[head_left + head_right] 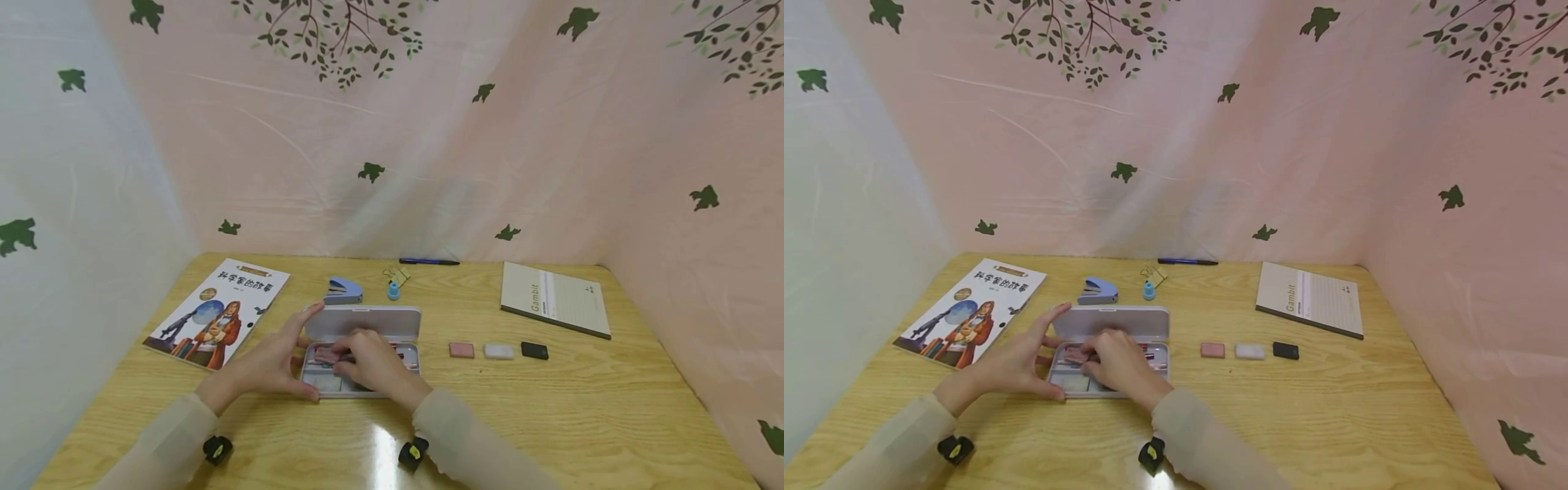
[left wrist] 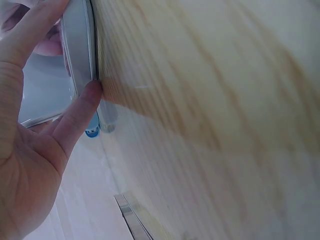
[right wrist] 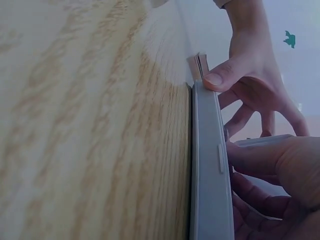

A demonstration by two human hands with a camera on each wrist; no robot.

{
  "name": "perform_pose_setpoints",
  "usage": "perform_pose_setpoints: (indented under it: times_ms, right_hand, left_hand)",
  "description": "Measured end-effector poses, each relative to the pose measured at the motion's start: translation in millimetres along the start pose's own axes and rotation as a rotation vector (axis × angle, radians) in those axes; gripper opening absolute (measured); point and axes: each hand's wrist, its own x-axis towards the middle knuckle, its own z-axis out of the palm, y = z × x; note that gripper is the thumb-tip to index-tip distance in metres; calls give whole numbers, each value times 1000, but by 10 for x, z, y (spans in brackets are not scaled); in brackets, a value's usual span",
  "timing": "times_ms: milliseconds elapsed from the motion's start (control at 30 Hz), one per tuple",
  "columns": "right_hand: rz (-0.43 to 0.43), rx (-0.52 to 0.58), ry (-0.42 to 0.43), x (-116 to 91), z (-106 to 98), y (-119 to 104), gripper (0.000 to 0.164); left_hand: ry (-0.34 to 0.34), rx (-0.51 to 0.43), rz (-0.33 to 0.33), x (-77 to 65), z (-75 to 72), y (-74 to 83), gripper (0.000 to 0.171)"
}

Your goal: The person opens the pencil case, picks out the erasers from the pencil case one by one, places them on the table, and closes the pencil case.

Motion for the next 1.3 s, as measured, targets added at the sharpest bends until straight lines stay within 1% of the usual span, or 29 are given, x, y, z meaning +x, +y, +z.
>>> perform_pose_setpoints:
  times_ms: [100,333,400,533,633,767,933,1033,1167,1300]
  right_hand:
    - [0,16,-6,11,-2,1,19]
    - [4,-44,-42,35,-13,-58,25]
    - [13,-40,-39,43,-7,-66,25]
    - [29,-12,-40,53,-8,-73,23]
    - [42,37,-34,43,-34,-68,22]
    - [14,122,-17,-14,-117,-46,22]
    - [-42,191,-29,-183,-325,19,22]
    - [-30,216,-64,-329,-499,107,21]
    - [7,295,-140,-561,-716,306,22]
    - [18,342,-159,-809,-876,571,22]
  left_hand:
    - [1,14,-2,-1,1,2,134]
    - [4,35,4,1,-2,22,135]
    - [3,38,3,2,-6,30,136]
    - [3,28,10,-4,-9,36,136]
    - [3,14,15,-3,-8,35,136]
    - [0,18,2,1,-5,35,136]
    - [-5,36,-14,6,-11,41,135]
    - [-9,22,-20,8,-15,44,135]
    - [-10,14,-14,5,-16,40,135]
    - [-9,9,-8,7,-11,23,134]
